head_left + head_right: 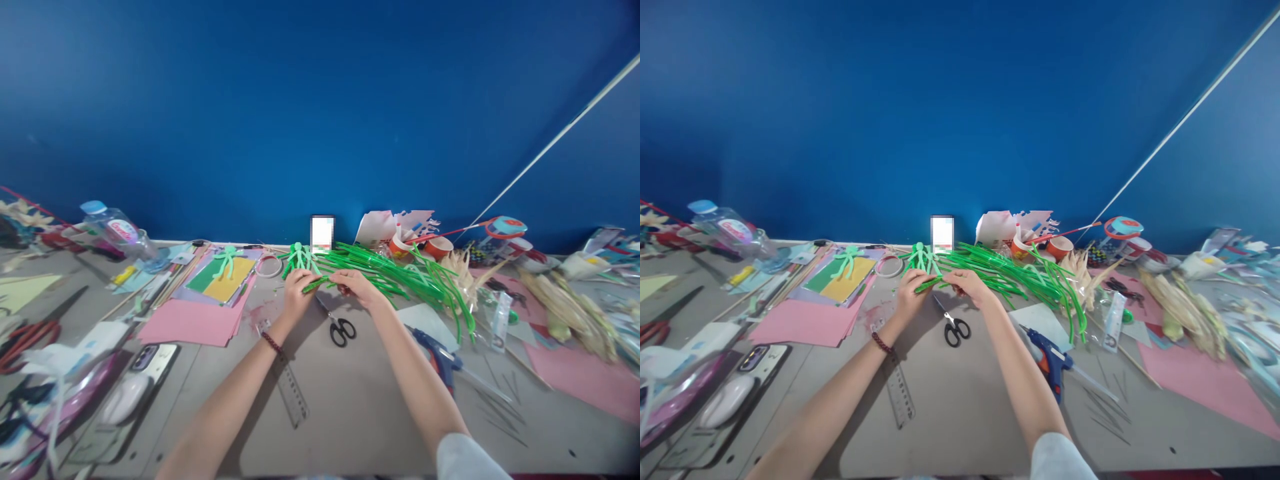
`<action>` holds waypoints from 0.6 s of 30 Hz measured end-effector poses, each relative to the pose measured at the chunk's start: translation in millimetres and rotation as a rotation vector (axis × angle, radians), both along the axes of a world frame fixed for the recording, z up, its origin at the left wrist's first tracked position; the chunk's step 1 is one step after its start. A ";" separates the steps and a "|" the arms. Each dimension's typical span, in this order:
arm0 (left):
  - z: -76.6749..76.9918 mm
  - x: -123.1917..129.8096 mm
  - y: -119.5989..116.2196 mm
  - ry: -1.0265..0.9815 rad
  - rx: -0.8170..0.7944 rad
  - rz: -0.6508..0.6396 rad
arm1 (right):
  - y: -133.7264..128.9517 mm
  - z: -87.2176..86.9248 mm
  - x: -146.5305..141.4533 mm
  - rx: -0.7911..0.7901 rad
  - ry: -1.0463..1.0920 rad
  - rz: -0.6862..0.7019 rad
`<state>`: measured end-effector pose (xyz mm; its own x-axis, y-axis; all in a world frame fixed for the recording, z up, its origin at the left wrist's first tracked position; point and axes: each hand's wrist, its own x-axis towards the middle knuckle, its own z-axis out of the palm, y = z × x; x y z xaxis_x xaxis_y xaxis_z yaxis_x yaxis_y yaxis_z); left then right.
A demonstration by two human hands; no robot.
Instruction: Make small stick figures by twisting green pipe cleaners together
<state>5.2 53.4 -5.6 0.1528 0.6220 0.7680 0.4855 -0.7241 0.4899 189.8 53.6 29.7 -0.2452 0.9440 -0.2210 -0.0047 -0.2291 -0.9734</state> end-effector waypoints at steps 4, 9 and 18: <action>2.6 3.0 -2.7 -0.032 -0.003 0.023 | -0.4 -1.0 -1.9 0.020 0.020 0.007; 2.0 3.7 -3.2 -0.102 -0.113 -0.068 | -2.0 4.2 1.8 0.041 -0.002 0.002; -5.0 10.8 -3.7 0.032 -0.335 -0.279 | 7.5 3.0 15.0 0.189 0.069 -0.281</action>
<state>16.0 49.7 -10.6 0.3707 0.7675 0.5230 0.3125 -0.6333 0.7080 204.8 61.0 32.7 0.0221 0.9994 -0.0276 -0.1096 -0.0250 -0.9937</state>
